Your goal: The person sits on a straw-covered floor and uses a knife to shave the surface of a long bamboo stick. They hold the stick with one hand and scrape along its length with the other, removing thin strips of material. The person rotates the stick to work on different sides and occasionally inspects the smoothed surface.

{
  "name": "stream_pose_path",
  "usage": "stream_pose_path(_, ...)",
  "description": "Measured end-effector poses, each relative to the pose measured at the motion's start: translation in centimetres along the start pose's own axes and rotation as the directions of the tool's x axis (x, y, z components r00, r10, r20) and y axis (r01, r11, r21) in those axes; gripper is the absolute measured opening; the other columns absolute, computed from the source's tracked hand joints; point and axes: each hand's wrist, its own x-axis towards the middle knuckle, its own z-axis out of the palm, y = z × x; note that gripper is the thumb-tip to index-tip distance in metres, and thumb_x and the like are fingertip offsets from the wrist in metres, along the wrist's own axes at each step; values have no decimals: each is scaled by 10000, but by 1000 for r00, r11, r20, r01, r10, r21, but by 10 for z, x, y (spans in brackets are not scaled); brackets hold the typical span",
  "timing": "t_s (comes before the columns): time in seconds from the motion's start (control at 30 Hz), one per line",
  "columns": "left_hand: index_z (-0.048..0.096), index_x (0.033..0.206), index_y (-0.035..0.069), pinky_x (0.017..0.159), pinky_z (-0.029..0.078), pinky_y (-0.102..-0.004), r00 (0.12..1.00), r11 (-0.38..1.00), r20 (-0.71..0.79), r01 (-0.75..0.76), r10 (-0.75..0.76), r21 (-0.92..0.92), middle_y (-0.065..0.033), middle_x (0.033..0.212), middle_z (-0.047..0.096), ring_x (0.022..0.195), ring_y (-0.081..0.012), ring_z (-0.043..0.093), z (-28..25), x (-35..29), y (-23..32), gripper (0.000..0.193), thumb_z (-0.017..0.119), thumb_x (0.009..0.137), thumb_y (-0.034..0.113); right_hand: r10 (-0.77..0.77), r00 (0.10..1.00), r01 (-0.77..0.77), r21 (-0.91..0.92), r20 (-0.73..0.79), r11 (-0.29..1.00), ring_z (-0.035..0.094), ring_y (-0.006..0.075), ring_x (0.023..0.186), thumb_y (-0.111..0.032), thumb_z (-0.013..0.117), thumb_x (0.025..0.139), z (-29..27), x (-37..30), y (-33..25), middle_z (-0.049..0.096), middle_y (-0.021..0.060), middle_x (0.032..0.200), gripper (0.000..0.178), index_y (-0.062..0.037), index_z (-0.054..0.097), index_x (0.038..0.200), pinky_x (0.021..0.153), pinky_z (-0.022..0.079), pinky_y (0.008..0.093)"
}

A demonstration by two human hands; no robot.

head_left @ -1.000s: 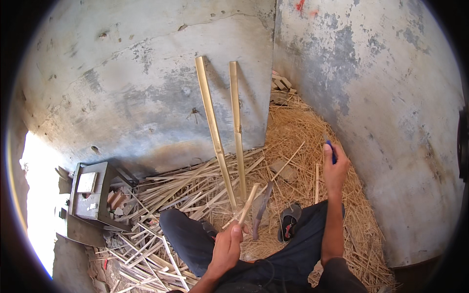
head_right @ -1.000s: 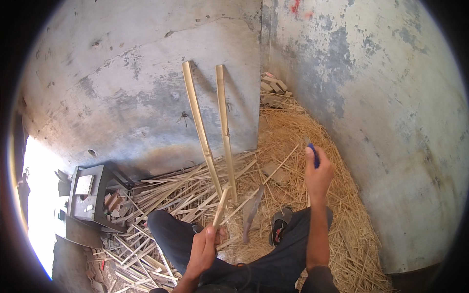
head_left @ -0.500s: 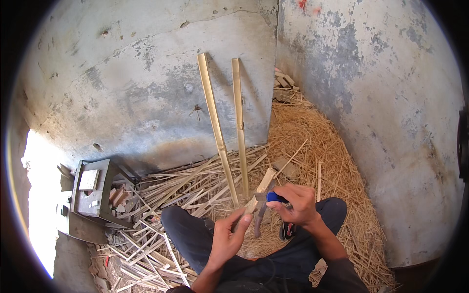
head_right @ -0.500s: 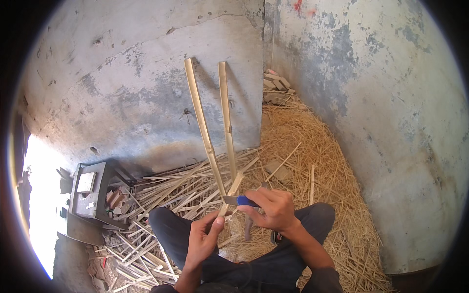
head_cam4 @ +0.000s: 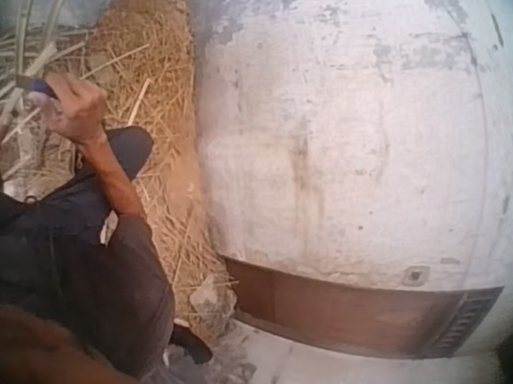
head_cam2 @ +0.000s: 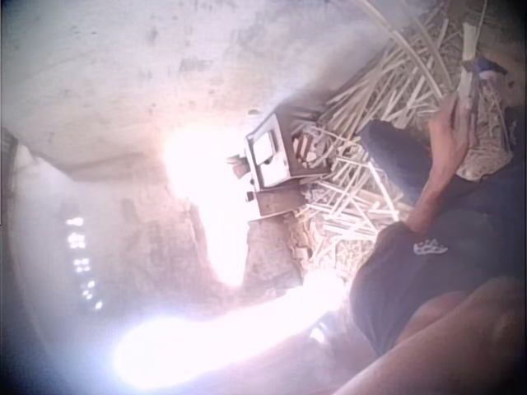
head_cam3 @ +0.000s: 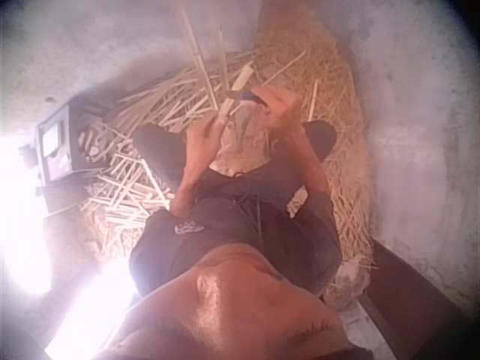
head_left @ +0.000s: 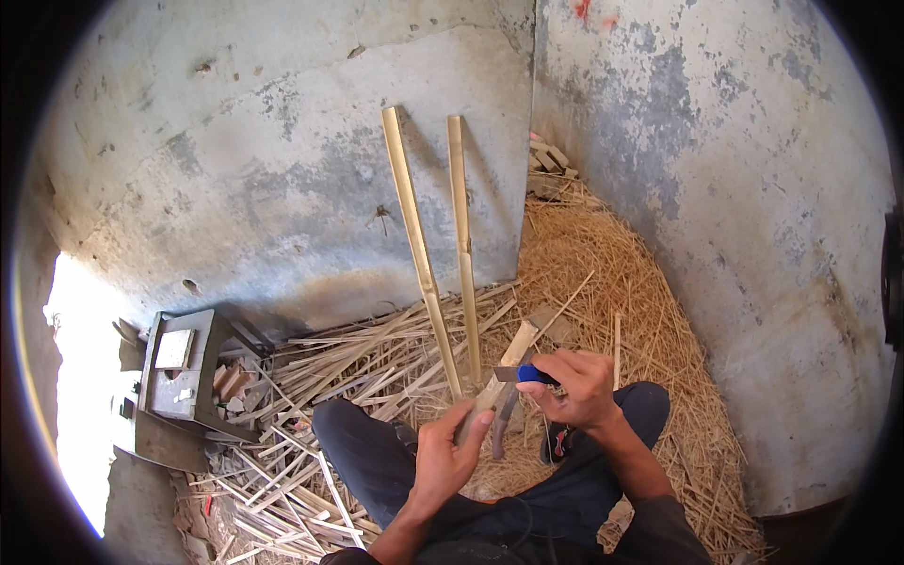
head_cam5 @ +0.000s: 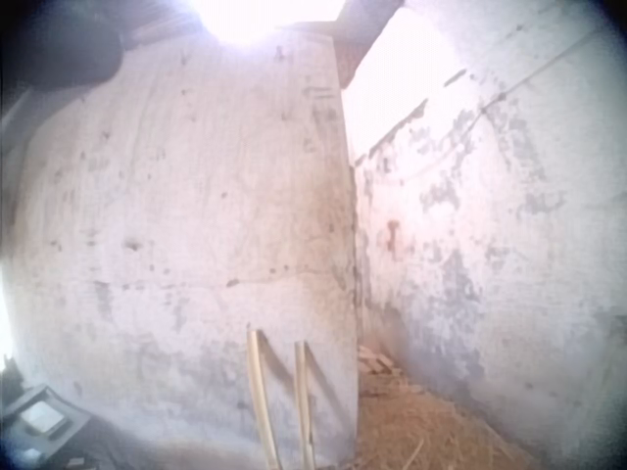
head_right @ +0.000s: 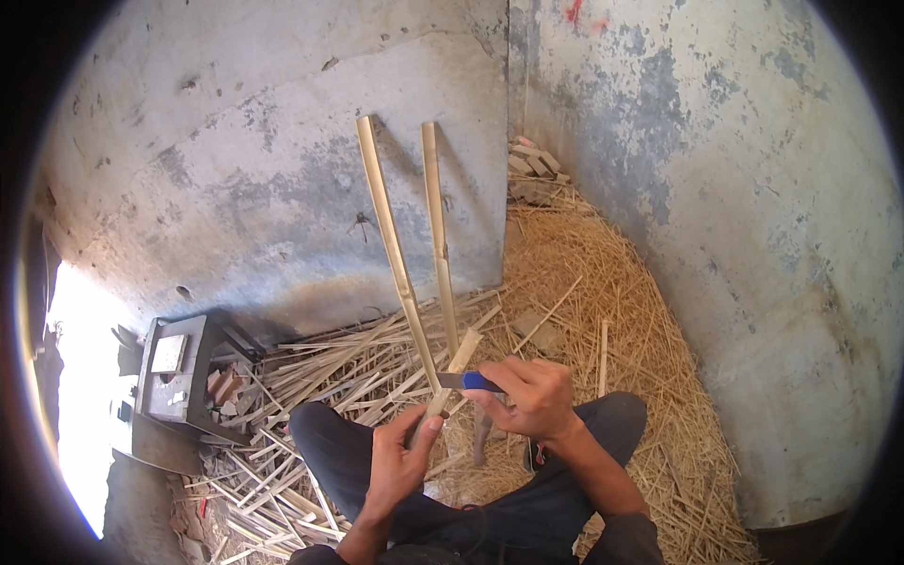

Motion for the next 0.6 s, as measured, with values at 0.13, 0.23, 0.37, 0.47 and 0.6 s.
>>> stream_pose_path(0.13, 724, 1123, -27, 620, 490, -346, 1000, 1000, 13, -11, 11, -12, -172, 760, 677, 613, -188, 586, 2, 1, -5, 293, 722, 1049, 257, -8, 1000, 9, -35, 5, 999, 586, 196, 502, -428, 831, 897, -3, -3, 2, 633, 14, 681, 329, -105, 774, 926, 489, 442, 338)
stream_pose_path(0.23, 719, 1104, -27, 618, 487, -347, 999, 1000, 38, 18, -18, -8, -169, 758, 672, 613, -196, 582, 0, 1, 3, 301, 721, 1051, 269, -18, 1000, 17, -55, -18, 998, 576, 193, 497, -426, 831, 898, -3, -5, 4, 640, 13, 683, 326, -106, 778, 925, 485, 431, 339)
stream_pose_path(0.37, 715, 1105, -30, 626, 486, -343, 998, 999, 44, 35, -35, -12, -160, 760, 671, 631, -176, 574, 0, 0, 6, 301, 714, 1057, 268, -11, 999, 9, -55, -39, 998, 573, 193, 494, -421, 833, 896, -3, -5, 2, 638, 11, 673, 322, -105, 779, 916, 483, 426, 339)
stream_pose_path(0.47, 712, 1112, -37, 641, 484, -331, 998, 998, 53, 34, -31, -54, -141, 759, 663, 669, -135, 556, 0, 0, 1, 296, 703, 1066, 256, 6, 999, -9, -67, -50, 998, 572, 193, 492, -414, 838, 892, 1, -7, 2, 639, 12, 669, 314, -106, 779, 908, 482, 425, 336)
stream_pose_path(0.6, 711, 1121, -46, 658, 479, -313, 998, 984, 66, 28, -16, -174, -111, 756, 641, 719, -99, 534, 2, 3, -12, 290, 693, 1075, 240, 16, 998, -20, -60, -67, 998, 568, 187, 488, -405, 852, 877, 9, -8, 4, 640, 14, 668, 304, -112, 780, 908, 483, 430, 339)
